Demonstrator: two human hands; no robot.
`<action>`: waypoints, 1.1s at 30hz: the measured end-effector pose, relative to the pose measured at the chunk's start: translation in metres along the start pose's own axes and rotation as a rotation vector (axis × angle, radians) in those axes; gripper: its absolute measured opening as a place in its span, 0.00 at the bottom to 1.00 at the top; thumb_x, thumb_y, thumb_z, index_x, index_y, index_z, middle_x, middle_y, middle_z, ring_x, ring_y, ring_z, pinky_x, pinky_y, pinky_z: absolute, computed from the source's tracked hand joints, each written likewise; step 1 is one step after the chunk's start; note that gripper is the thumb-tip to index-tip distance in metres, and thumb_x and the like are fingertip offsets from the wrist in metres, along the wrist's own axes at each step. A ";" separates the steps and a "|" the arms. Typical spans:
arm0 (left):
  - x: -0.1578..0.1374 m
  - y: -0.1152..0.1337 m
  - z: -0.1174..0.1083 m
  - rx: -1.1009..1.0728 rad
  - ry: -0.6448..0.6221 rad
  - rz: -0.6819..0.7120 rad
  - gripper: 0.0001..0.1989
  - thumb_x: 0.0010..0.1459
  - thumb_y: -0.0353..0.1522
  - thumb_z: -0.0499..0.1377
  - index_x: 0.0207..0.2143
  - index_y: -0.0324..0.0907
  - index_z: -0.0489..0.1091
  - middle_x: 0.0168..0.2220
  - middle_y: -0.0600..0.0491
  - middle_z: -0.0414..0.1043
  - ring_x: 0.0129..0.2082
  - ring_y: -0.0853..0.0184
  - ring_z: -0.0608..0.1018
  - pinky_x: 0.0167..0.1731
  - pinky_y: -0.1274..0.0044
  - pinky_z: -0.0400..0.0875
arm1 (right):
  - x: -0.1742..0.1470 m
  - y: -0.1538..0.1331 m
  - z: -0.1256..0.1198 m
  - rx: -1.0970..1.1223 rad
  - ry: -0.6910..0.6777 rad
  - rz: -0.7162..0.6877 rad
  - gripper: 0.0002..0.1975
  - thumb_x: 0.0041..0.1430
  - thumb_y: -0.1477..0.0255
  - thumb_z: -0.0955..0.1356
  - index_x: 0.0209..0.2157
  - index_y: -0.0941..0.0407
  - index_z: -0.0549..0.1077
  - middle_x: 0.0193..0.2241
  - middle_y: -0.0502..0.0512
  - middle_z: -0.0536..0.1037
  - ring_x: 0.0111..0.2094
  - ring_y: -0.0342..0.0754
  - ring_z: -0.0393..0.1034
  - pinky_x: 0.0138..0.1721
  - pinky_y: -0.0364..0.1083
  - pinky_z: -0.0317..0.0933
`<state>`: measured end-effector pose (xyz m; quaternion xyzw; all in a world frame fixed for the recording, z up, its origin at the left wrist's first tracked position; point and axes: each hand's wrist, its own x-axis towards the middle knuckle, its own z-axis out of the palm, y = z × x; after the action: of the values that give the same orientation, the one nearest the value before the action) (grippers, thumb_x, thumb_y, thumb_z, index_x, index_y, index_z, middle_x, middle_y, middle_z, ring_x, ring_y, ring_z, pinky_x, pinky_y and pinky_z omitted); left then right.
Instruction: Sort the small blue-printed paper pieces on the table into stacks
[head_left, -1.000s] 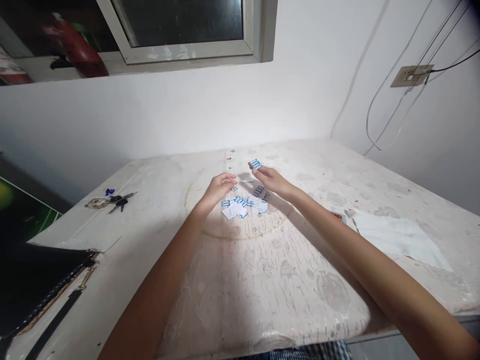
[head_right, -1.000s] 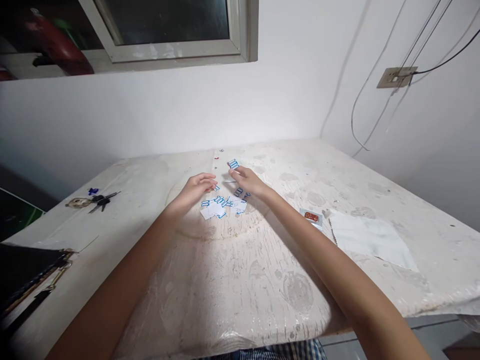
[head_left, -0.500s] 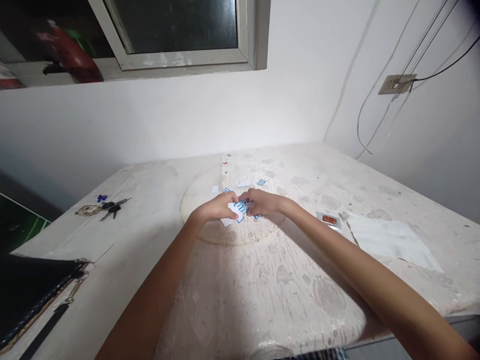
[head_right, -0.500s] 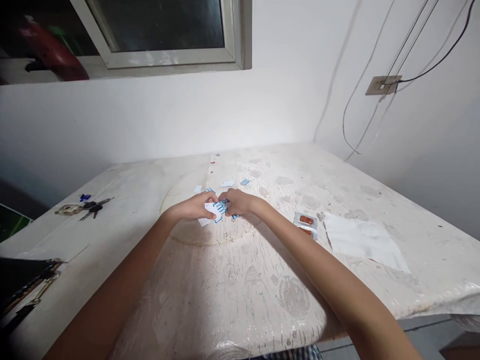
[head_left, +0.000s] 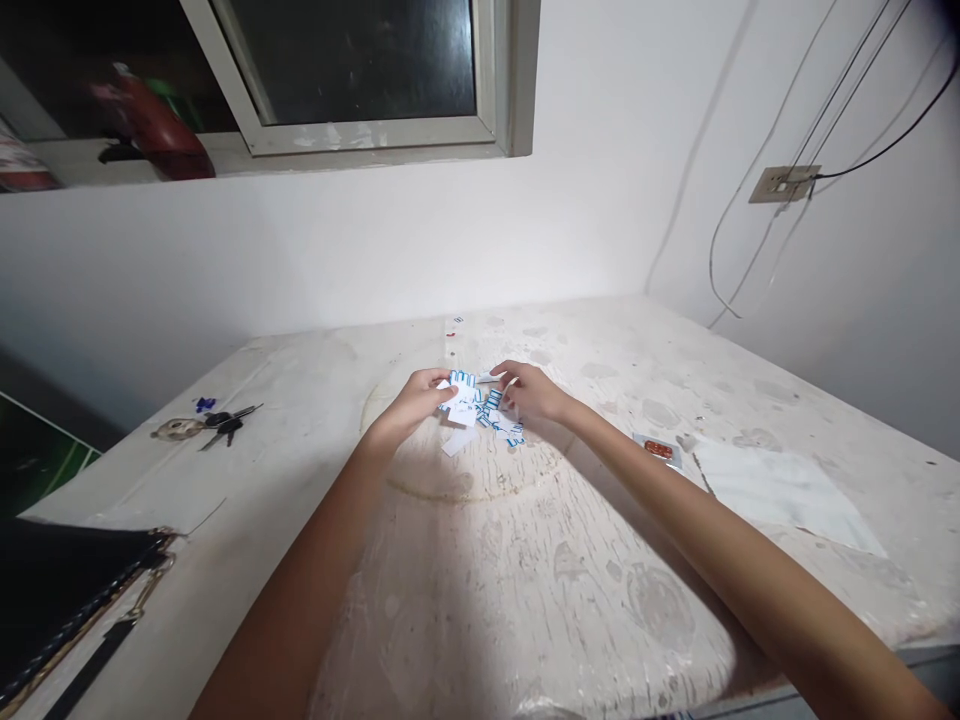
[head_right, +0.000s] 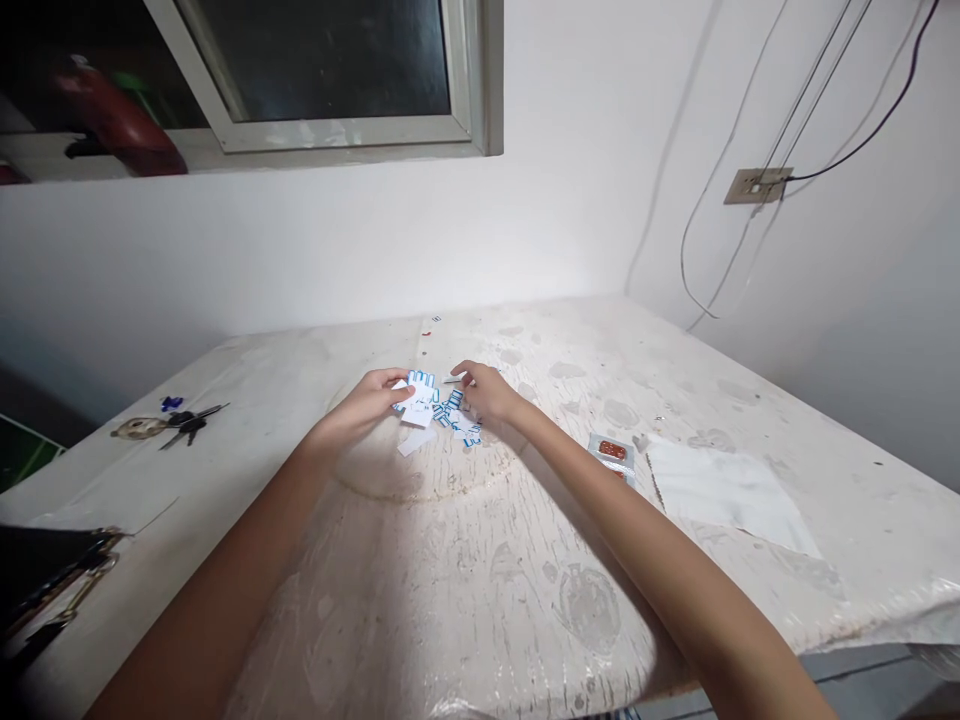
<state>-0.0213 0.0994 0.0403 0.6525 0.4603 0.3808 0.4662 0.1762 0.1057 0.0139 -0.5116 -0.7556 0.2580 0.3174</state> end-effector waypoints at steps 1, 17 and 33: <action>0.000 0.001 -0.001 -0.039 0.008 0.002 0.14 0.44 0.32 0.60 0.35 0.37 0.70 0.34 0.49 0.71 0.33 0.65 0.74 0.32 0.75 0.67 | 0.000 0.001 -0.001 0.029 0.030 0.000 0.21 0.48 0.84 0.58 0.45 0.60 0.66 0.37 0.57 0.73 0.35 0.45 0.68 0.39 0.46 0.60; -0.003 0.006 0.013 -0.267 -0.003 -0.020 0.13 0.46 0.30 0.61 0.37 0.38 0.65 0.36 0.50 0.69 0.34 0.68 0.74 0.33 0.74 0.71 | -0.008 -0.027 0.011 0.660 -0.020 0.091 0.02 0.51 0.77 0.63 0.29 0.58 0.66 0.15 0.44 0.68 0.12 0.39 0.62 0.15 0.39 0.59; -0.002 0.007 0.016 -0.171 -0.023 0.044 0.08 0.49 0.29 0.58 0.34 0.36 0.68 0.23 0.54 0.70 0.21 0.71 0.75 0.27 0.75 0.74 | -0.014 -0.029 0.008 0.858 0.024 0.063 0.08 0.46 0.76 0.68 0.32 0.57 0.67 0.26 0.49 0.70 0.22 0.41 0.69 0.21 0.42 0.67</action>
<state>-0.0056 0.0923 0.0422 0.6246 0.4062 0.4215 0.5168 0.1563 0.0824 0.0263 -0.3592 -0.5600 0.5525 0.5023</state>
